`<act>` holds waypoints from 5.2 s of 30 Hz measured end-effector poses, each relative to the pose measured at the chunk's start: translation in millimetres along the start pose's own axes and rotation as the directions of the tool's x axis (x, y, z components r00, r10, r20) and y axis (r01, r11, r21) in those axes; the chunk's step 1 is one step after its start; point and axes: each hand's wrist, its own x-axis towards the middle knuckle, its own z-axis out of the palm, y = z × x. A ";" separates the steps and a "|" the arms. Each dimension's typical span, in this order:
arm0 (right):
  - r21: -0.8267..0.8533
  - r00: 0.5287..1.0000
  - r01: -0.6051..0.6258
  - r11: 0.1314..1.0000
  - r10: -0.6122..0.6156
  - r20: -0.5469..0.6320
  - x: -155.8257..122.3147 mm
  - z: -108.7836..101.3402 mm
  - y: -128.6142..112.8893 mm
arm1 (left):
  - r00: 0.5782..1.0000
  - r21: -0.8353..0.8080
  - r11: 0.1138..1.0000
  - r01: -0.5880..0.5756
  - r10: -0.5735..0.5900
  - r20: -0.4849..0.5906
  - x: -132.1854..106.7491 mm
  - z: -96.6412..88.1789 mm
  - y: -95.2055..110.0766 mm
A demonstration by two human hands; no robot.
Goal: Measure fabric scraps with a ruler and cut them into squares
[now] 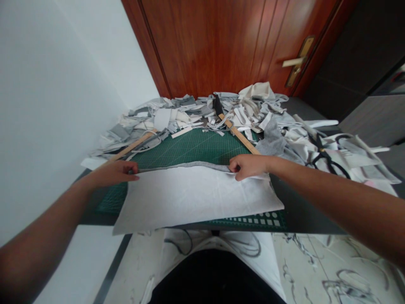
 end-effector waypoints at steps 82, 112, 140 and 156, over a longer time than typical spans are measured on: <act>-0.395 0.842 0.047 0.917 -0.250 -0.479 186.1 147.5 -225.8 | 0.873 0.242 0.913 -0.330 0.392 -0.289 7.6 55.0 -32.9; -0.096 0.471 0.342 0.935 -0.259 -0.844 -82.5 -61.0 -264.8 | 0.431 0.130 0.921 -0.368 0.293 -0.854 -165.2 -88.9 195.3; -0.347 0.642 -0.088 0.934 -0.213 -0.737 -118.5 -39.7 -189.1 | 0.774 0.211 0.877 -0.432 0.480 -0.414 -88.7 -59.6 207.1; 0.281 0.717 0.016 0.960 0.185 -0.672 7.1 19.2 -59.5 | 0.920 -0.258 0.900 -0.352 0.282 -0.272 49.0 31.7 115.3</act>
